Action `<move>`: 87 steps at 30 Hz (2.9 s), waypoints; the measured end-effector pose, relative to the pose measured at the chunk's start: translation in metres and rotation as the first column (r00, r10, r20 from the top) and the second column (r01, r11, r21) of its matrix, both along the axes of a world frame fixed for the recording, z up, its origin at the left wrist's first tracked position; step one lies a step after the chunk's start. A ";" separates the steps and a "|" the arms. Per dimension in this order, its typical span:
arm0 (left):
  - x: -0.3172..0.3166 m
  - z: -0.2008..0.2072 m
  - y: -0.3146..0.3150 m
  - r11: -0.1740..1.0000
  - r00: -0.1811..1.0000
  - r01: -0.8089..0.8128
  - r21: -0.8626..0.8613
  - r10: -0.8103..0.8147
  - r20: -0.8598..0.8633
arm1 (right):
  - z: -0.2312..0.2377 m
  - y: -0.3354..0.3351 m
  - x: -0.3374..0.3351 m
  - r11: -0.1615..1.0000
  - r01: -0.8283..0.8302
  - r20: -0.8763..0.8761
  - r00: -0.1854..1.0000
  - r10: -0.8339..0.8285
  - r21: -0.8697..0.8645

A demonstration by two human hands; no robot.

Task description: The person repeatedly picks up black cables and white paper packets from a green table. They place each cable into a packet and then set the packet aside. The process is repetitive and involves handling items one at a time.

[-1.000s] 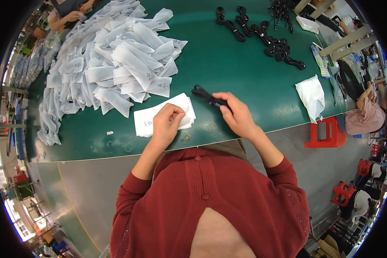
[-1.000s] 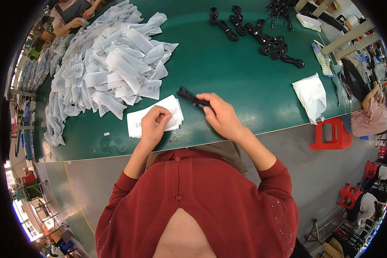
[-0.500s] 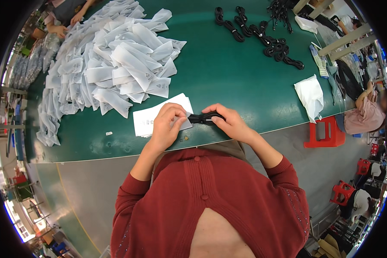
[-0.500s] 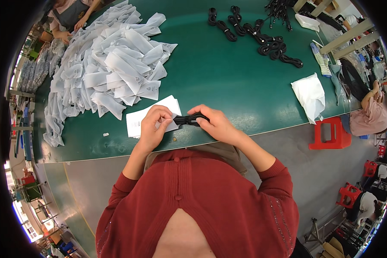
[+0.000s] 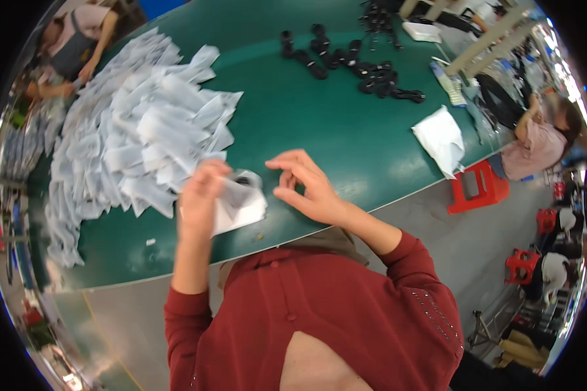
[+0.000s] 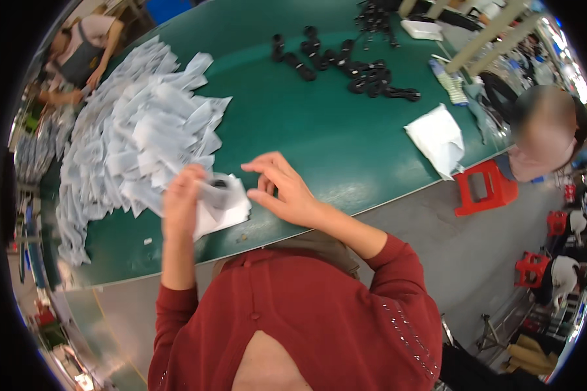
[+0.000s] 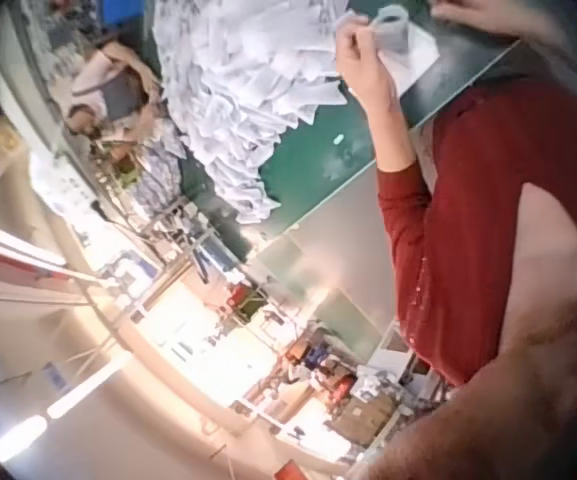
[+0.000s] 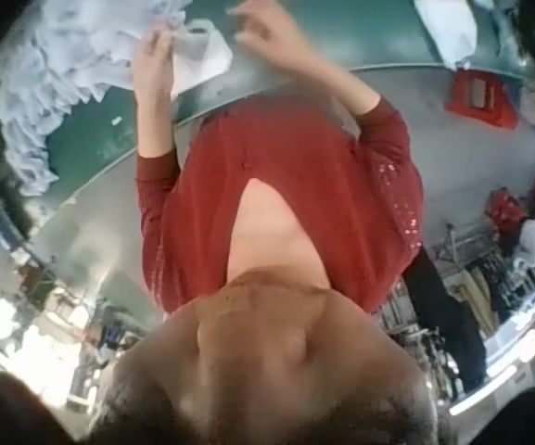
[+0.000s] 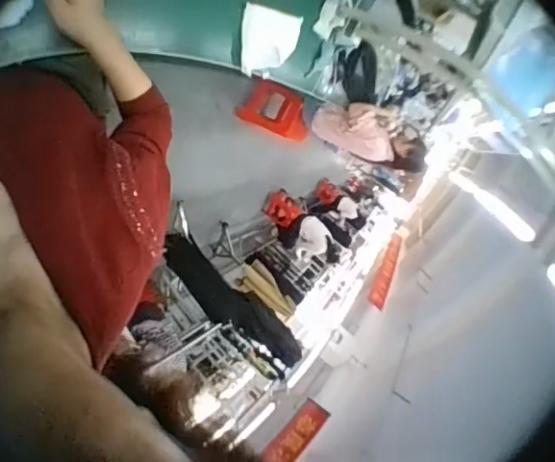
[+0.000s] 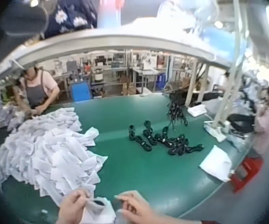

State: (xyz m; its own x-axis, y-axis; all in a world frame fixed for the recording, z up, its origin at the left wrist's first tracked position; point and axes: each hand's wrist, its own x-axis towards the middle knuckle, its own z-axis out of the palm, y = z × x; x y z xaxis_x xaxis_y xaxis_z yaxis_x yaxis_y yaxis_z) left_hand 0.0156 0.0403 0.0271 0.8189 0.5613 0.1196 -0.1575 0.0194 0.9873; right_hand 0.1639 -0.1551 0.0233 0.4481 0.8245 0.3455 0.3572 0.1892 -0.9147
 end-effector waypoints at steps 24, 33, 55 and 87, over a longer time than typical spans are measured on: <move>-0.008 -0.035 -0.031 0.581 0.979 0.116 0.806 0.068 -0.190 | -0.055 -0.029 0.134 0.593 0.805 0.894 0.280 -0.350 -0.020; -0.010 -0.043 -0.037 0.798 0.966 -0.010 0.603 0.162 -0.200 | -0.018 -0.025 0.082 0.929 0.352 -0.377 0.849 -0.369 -0.116; -0.007 -0.006 -0.050 0.615 1.000 0.009 0.788 0.000 -0.011 | -0.032 -0.003 0.005 0.879 -0.370 -0.845 0.531 -0.067 -0.302; -0.015 -0.045 -0.037 0.628 0.981 0.079 0.774 0.091 -0.174 | -0.014 -0.011 0.012 0.946 0.265 0.185 0.955 -0.231 -0.185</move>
